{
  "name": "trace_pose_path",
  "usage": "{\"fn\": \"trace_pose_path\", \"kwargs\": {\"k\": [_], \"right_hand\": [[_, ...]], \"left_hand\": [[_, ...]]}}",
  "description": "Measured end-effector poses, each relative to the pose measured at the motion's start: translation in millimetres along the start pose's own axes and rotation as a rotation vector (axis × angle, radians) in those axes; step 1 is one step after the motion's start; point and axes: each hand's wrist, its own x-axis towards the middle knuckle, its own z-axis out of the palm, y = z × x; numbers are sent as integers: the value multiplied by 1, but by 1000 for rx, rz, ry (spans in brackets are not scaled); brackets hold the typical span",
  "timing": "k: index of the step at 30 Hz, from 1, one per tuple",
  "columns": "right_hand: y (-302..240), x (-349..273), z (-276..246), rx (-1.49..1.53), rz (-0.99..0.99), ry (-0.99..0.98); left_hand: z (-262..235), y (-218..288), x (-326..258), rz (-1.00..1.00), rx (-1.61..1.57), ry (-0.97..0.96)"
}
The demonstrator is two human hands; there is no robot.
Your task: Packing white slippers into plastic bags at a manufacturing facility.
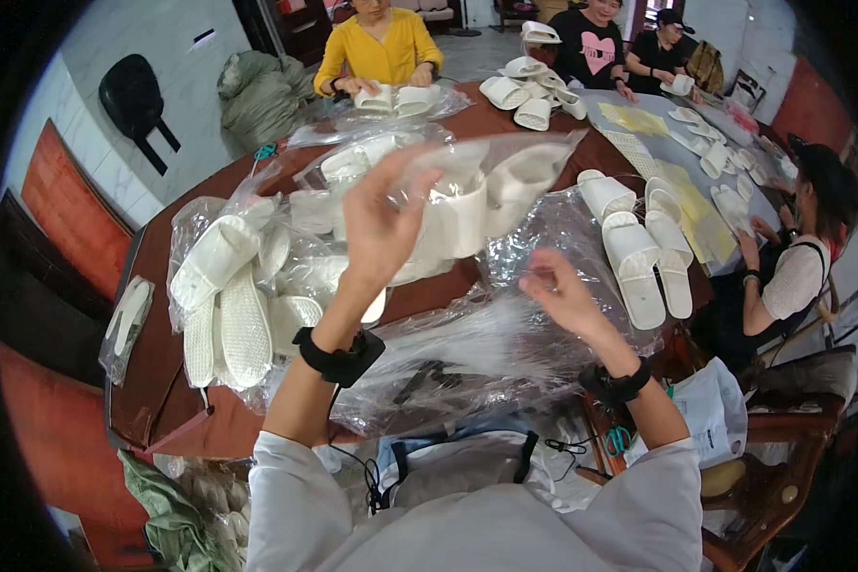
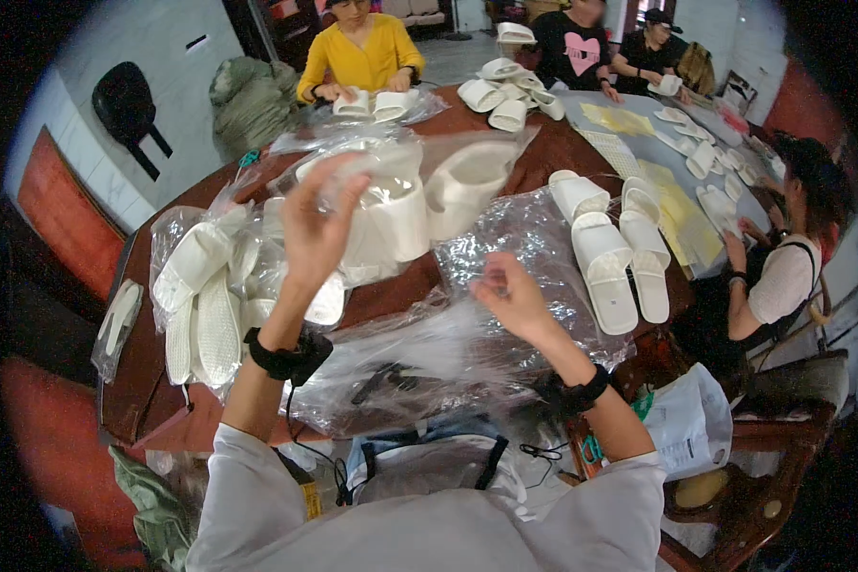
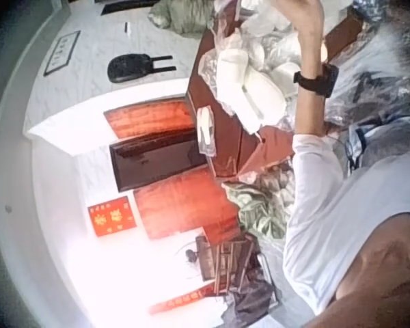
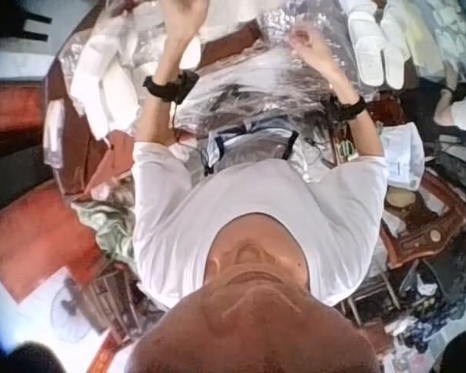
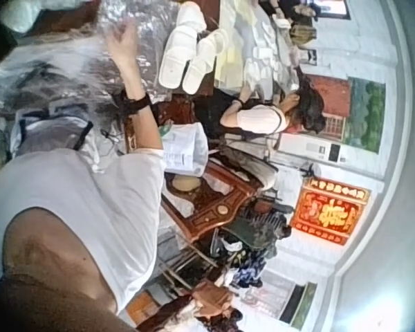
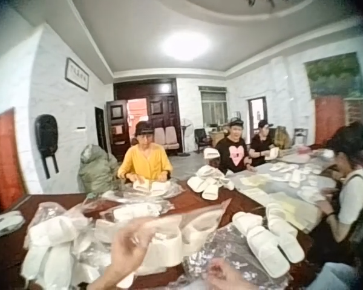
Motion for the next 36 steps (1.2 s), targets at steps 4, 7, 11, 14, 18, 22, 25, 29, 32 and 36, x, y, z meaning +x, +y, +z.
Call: {"fn": "trace_pose_path", "kwargs": {"k": [4, 7, 11, 14, 18, 22, 25, 29, 32, 36], "right_hand": [[-43, 12, -10, 99, 72, 84], [-57, 20, -9, 272, 19, -25], [-70, 29, 15, 353, 153, -118], [-52, 43, 28, 377, 193, -186], [-54, 59, 41, 367, 118, -273], [-67, 68, 52, 420, 35, -241], [-65, 69, 52, 367, 37, -250], [-51, 53, 44, 257, 51, -268], [-53, 41, 45, 160, 46, -354], [-51, 26, 55, 100, 30, -447]], "left_hand": [[-33, 19, 13, -79, -199, 75], [-49, 14, 10, -333, -402, 72], [-63, -14, -2, -423, -413, 102], [-75, -21, -4, -489, -304, 111], [-91, -27, 8, -424, -334, 29], [-104, -27, 28, -439, -319, 61], [-107, -25, 43, -373, -408, 57], [-113, -21, 62, -309, -351, 122], [-129, -39, 75, -214, -406, 118], [-137, -48, 87, -214, -496, 133]]}}
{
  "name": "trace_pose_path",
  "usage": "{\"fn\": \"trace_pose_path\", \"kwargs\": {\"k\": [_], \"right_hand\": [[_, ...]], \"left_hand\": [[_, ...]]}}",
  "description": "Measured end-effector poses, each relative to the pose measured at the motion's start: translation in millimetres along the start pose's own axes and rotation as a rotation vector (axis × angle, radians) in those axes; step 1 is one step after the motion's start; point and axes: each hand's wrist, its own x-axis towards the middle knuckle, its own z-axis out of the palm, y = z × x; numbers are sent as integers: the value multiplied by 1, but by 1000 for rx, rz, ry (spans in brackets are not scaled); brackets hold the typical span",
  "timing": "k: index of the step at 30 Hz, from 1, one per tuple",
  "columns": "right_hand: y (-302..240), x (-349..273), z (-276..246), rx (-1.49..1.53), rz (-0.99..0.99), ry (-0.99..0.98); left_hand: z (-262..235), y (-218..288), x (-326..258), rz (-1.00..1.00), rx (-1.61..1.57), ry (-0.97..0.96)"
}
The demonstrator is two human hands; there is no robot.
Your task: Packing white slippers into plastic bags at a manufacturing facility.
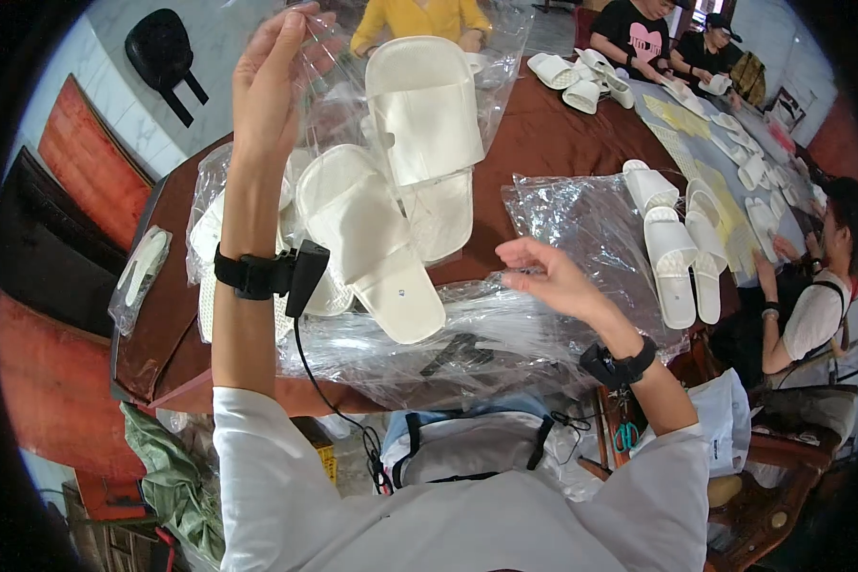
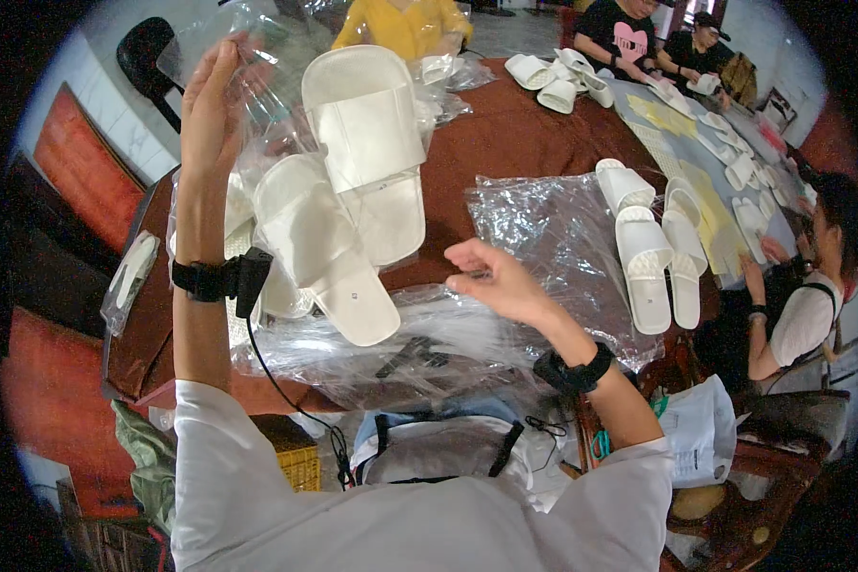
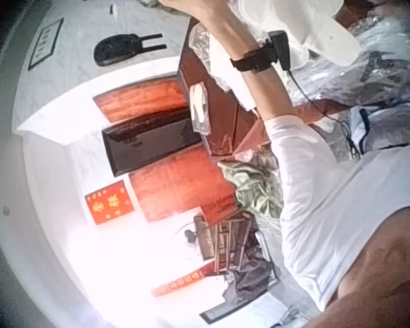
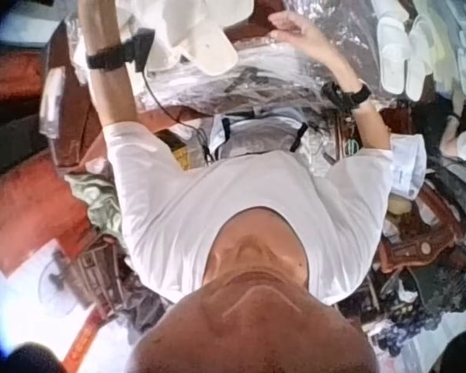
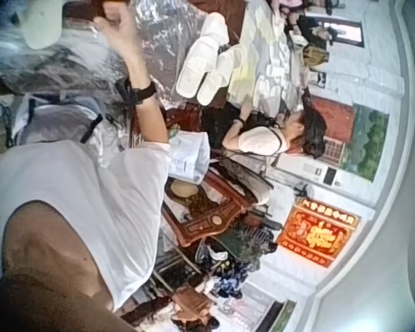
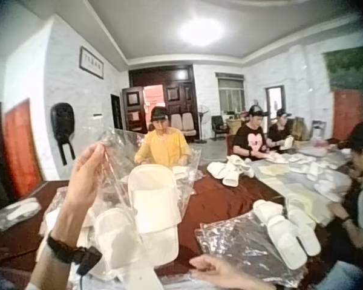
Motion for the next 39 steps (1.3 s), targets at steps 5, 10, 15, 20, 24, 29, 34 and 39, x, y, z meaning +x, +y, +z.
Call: {"fn": "trace_pose_path", "kwargs": {"k": [5, 10, 15, 20, 24, 29, 34, 39], "right_hand": [[0, 10, 17, -27, 11, -23], [1, 33, 30, -39, 67, 11], [26, 42, 35, 12, 62, 36], [26, 23, 21, -3, 88, 57], [20, 1, 9, 4, -28, 78], [-14, -46, 4, -6, 2, 53], [-54, -96, 6, 6, 53, -45], [-61, -124, 17, 91, 138, -106]], "left_hand": [[-2, 10, 9, 7, -218, 60], [-23, 22, 32, -2, -532, 79], [-58, 67, 45, 120, -556, 47], [-98, 128, 14, 14, -776, -395], [-132, 182, -35, 118, -590, -252], [-138, 171, -113, -171, -381, 103], [-158, 83, -169, -257, 183, 203], [-83, 10, -185, -468, -267, 661]]}}
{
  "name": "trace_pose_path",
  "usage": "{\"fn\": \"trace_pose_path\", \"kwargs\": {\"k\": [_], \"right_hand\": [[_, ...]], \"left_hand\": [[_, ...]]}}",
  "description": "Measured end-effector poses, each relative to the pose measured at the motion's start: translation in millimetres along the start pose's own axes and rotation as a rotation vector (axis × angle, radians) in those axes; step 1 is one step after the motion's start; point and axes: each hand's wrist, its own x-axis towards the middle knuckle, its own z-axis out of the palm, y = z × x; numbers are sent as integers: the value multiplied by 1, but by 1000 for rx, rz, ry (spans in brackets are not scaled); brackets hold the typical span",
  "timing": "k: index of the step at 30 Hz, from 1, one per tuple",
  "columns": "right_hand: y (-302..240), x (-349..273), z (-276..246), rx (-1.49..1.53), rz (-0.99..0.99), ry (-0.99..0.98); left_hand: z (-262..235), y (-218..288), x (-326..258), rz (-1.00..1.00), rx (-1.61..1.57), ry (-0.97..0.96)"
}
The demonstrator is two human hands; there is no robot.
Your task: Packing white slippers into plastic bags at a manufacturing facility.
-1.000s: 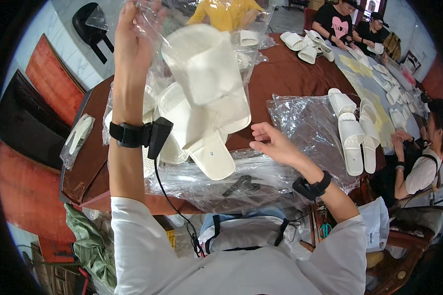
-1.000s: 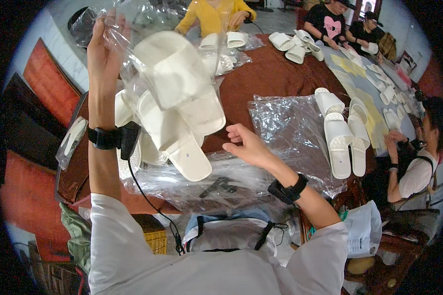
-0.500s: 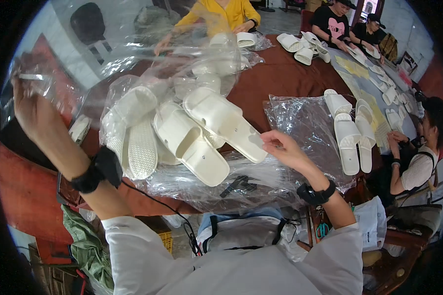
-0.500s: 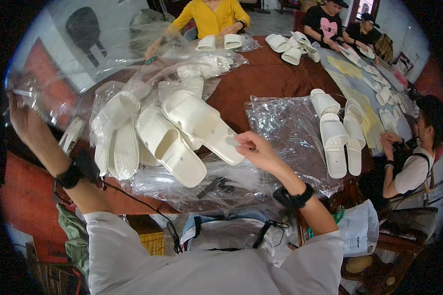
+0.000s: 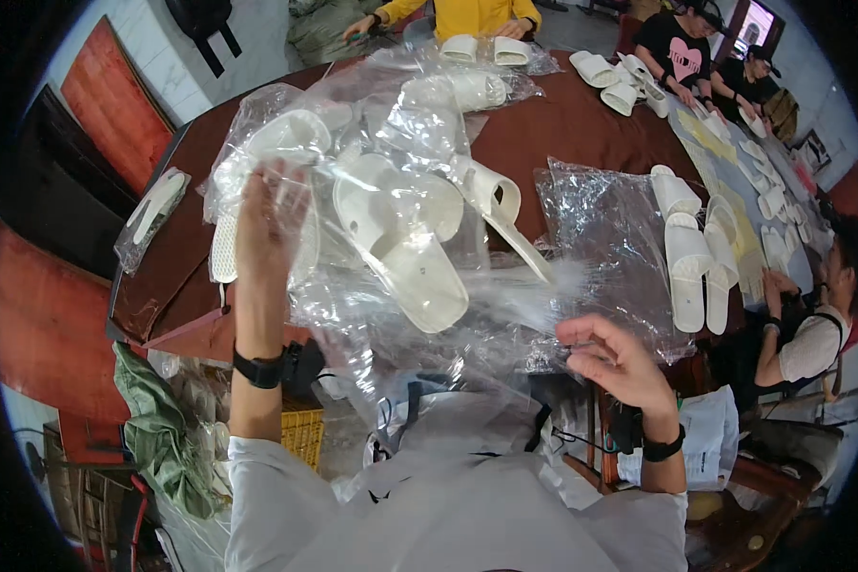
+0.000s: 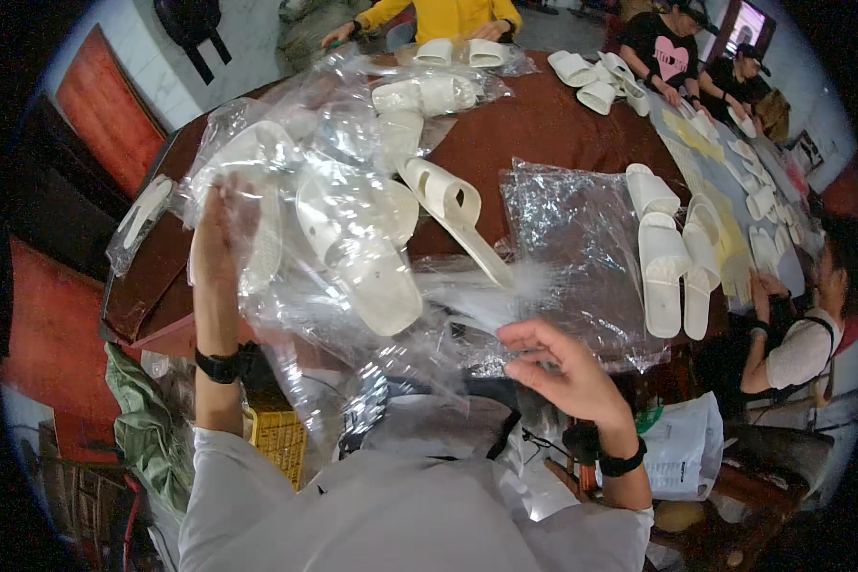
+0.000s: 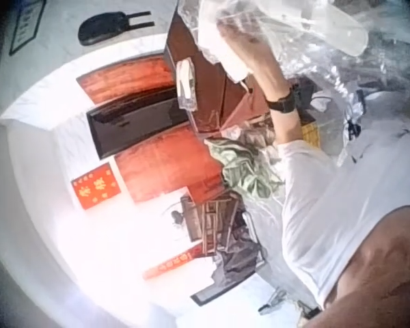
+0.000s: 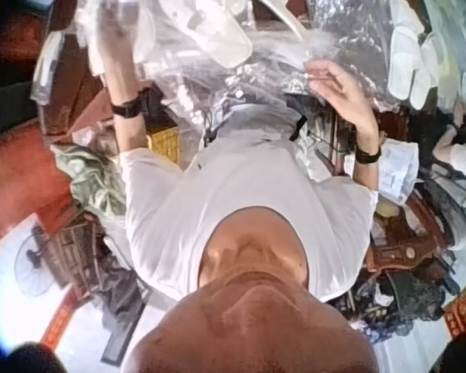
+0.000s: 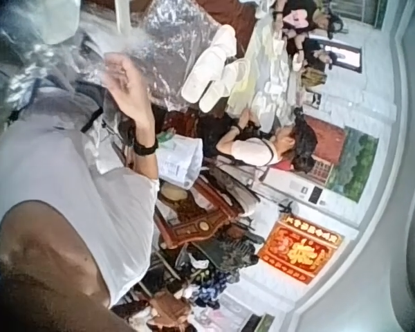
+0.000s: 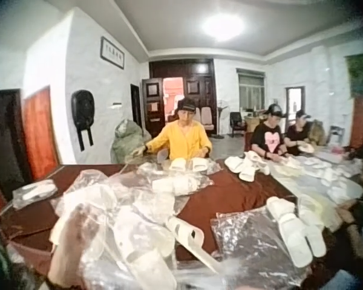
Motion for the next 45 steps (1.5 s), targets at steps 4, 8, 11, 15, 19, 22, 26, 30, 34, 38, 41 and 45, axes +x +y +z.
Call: {"fn": "trace_pose_path", "kwargs": {"k": [4, 8, 11, 15, 19, 22, 26, 30, 34, 38, 41, 45], "right_hand": [[34, -7, 22, -67, 37, -20], [45, 1, 39, -3, 52, 142], [52, 11, 37, -184, 29, 351], [57, 15, 34, -78, 116, 513], [48, 9, 34, -81, 160, 551], [57, -1, 34, -205, 5, 615], [60, -8, 38, -385, -15, 663], [58, -15, 41, -537, -71, 716], [49, -14, 46, -622, -159, 741], [47, -16, 44, -658, -154, 765], [53, -19, 35, -655, -100, 788], [60, -10, 25, -627, -79, 875]], "left_hand": [[-14, -40, 1, -157, 64, 87], [-22, -59, 5, -212, -6, 3], [-35, -62, 12, -206, 63, -27], [-50, -59, 11, -150, 157, -39], [-62, -47, 4, -158, 220, 3], [-51, -34, -2, 299, 621, -7], [-25, -12, 6, 796, 1187, -198], [31, -21, 5, 725, 1366, -489], [41, -61, 38, 724, 1565, -596], [40, -82, 63, 404, 1483, -608], [32, -92, 76, 354, 1295, -591], [32, -90, 75, 455, 1215, -584]]}}
